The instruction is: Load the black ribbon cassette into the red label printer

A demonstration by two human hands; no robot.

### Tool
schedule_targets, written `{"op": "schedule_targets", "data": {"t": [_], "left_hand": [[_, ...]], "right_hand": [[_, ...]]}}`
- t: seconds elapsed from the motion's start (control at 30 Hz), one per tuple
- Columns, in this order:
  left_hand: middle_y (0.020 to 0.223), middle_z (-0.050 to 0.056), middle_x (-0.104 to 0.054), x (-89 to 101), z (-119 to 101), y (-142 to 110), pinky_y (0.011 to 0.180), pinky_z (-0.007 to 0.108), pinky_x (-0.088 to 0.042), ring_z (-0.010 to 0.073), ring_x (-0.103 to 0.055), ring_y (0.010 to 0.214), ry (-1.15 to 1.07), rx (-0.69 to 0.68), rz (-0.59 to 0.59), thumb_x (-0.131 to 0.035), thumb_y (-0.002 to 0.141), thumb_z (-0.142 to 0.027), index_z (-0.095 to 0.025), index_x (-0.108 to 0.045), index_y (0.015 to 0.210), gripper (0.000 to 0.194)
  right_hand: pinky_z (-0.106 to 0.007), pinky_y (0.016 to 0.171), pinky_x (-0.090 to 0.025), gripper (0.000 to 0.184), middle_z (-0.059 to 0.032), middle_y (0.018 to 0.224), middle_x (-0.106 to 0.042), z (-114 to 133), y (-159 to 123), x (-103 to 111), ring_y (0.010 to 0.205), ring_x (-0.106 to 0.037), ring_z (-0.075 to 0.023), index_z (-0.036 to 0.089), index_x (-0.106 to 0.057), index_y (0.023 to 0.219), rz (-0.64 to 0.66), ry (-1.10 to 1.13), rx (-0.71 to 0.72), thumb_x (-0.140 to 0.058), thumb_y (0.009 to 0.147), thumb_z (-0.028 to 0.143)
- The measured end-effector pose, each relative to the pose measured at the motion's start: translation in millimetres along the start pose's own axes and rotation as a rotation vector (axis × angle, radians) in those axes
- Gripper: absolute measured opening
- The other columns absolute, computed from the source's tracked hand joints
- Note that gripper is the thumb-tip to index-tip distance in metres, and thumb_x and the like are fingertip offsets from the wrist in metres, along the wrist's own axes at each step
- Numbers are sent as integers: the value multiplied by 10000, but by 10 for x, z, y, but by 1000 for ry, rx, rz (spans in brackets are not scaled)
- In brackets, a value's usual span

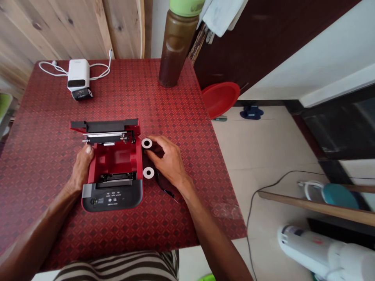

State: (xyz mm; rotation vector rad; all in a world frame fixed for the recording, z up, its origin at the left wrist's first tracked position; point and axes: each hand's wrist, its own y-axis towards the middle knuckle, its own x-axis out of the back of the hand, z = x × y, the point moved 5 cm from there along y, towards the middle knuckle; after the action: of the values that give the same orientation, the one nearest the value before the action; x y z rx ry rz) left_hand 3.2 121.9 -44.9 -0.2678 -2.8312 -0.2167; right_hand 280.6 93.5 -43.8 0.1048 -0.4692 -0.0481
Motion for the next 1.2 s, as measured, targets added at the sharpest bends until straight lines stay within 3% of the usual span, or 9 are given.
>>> {"op": "schedule_targets", "data": {"t": [0.27,0.37,0.47,0.6,0.77,0.87,0.97,1.07,1.2], "left_hand": [[1205,73,-855,9,29,0,965,480,-603,306,-763,1026,9,0,1,-455,1157,-784,-262,-771,1289,625],[1241,80,-858,-5,28,-5,998,483,-598,310,-765,1059,-2,1,21,-454,1158,-781,-251,-761,1309,630],[1340,94,-843,-13,26,-13,1079,498,-587,335,-765,1186,-24,9,17,-468,1150,-787,-246,-751,1338,639],[1367,104,-834,-15,20,-9,1101,515,-584,356,-751,1243,-21,19,16,-466,1147,-789,-249,-753,1376,653],[1306,108,-837,3,10,11,1087,528,-584,366,-729,1236,-6,13,12,-478,1136,-797,-258,-777,1370,660],[1303,103,-834,0,13,12,1100,524,-579,360,-719,1237,-11,-1,22,-479,1139,-795,-264,-779,1368,651],[1300,107,-833,-7,32,6,1116,522,-578,348,-733,1197,-17,-7,15,-481,1146,-786,-244,-769,1379,657],[1298,115,-832,-25,55,4,1083,520,-596,343,-748,1158,-23,0,8,-484,1143,-793,-235,-761,1390,670],[1251,109,-839,-50,45,10,1060,515,-617,349,-742,1179,-58,-20,12,-492,1136,-799,-247,-764,1395,668]], "right_hand": [[-482,1081,-687,481,-100,1405,-846,-82,-79,93,1181,-847,-257,276,-756,1466,80,75,-74,-779,986,281],[-466,1016,-687,346,-102,1297,-863,-32,-182,245,1072,-846,-248,249,-808,1349,77,-36,-43,-739,1010,246],[-457,980,-672,197,-81,1140,-870,42,-332,310,1032,-836,-253,243,-844,1172,181,-124,1,-706,1035,213],[-494,1094,-643,409,-88,1296,-874,135,-484,207,1214,-826,-269,260,-802,1323,332,-40,56,-697,963,96],[-448,982,-654,266,-72,1142,-870,142,-483,41,1090,-821,-272,250,-819,1174,306,-45,31,-718,968,115],[-444,966,-652,234,-64,1113,-864,157,-489,103,1055,-820,-270,254,-809,1145,259,-50,-2,-719,966,136],[-458,1023,-658,247,-65,1214,-853,334,-531,340,1138,-822,-277,287,-788,1226,232,-10,19,-762,991,214],[-414,1034,-661,293,-52,1334,-817,710,-556,605,1260,-802,-265,339,-766,1305,238,6,115,-715,1044,216],[-372,932,-676,377,-26,1234,-826,1217,-498,602,1088,-827,-246,343,-700,1374,294,-165,255,-686,1027,197]]}}
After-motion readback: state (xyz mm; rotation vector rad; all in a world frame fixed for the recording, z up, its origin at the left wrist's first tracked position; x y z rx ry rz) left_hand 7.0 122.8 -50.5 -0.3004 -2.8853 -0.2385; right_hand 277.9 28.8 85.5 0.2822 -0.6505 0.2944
